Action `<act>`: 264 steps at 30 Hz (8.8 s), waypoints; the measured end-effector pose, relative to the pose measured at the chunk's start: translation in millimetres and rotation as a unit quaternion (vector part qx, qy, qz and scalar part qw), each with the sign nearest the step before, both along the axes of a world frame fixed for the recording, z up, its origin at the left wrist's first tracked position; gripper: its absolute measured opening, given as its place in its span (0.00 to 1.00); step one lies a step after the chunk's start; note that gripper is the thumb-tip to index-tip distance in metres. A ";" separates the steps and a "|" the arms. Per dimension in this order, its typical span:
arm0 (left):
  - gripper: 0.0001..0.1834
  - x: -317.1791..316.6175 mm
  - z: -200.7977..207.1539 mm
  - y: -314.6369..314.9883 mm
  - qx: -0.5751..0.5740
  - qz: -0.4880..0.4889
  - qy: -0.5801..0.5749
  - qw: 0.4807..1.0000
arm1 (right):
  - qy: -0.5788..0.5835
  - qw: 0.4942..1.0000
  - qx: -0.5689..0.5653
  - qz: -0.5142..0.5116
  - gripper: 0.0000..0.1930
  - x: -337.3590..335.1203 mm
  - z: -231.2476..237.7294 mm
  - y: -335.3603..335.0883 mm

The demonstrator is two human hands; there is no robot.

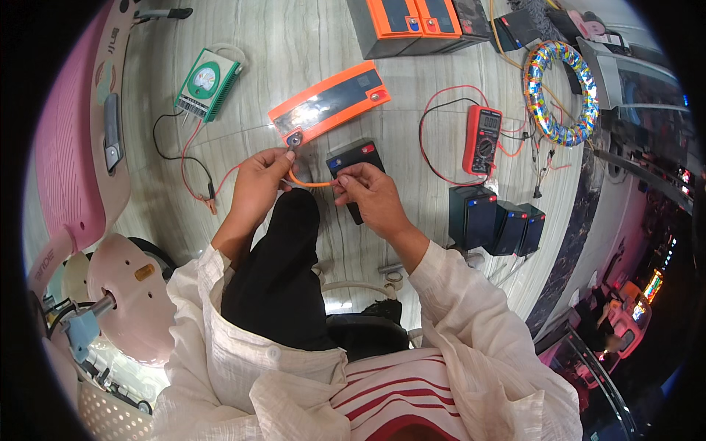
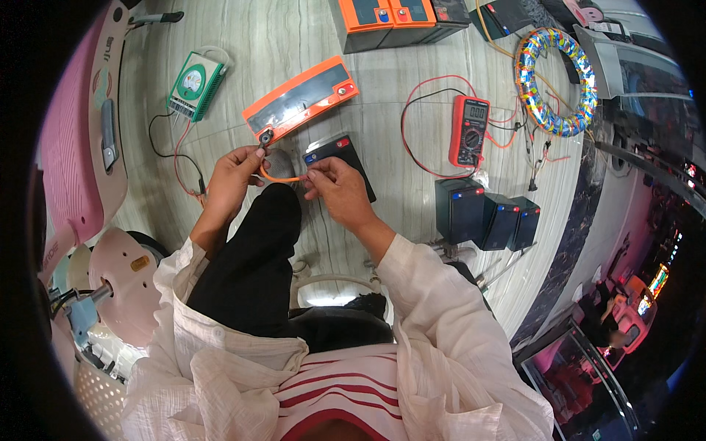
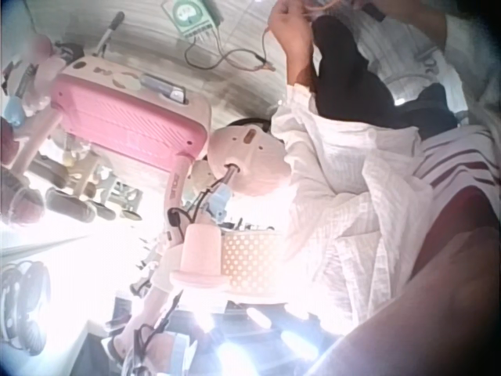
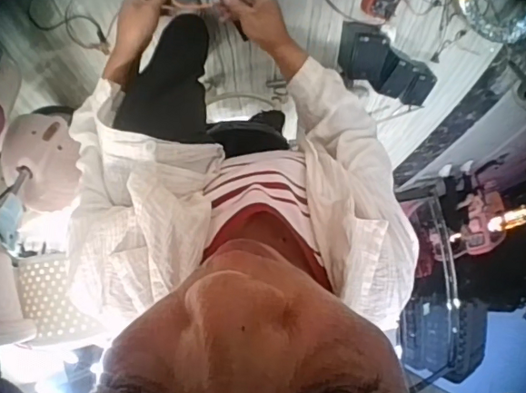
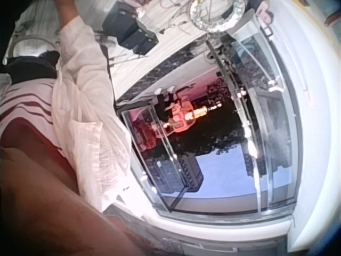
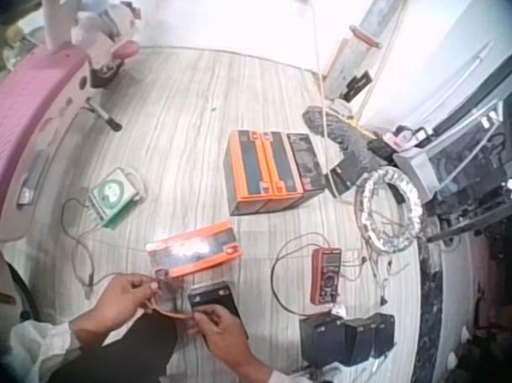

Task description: The person retrieves a wipe, walks through a showroom of electric scooters, and sits on the floor. They then use a screwdriver and multimeter to connect wires and test several small batteries.

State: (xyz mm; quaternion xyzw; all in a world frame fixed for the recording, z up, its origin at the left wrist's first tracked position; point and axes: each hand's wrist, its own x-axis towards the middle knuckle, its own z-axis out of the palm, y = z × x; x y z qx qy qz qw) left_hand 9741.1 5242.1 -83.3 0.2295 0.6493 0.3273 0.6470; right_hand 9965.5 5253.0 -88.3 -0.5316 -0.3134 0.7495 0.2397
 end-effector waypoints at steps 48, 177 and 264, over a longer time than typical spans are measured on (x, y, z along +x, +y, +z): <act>0.11 -11.6 -10.6 -24.3 0.033 0.188 -0.260 0.946 | -0.317 0.865 0.380 0.086 0.09 55.1 16.6 12.6; 0.20 -2.6 -31.4 -18.0 0.093 0.168 -0.312 0.930 | -0.256 0.803 0.518 0.147 0.17 -52.8 139.1 40.4; 0.15 0.1 -20.7 -24.0 0.028 0.121 -0.295 0.947 | -0.346 0.607 0.588 0.408 0.13 -96.9 194.7 86.2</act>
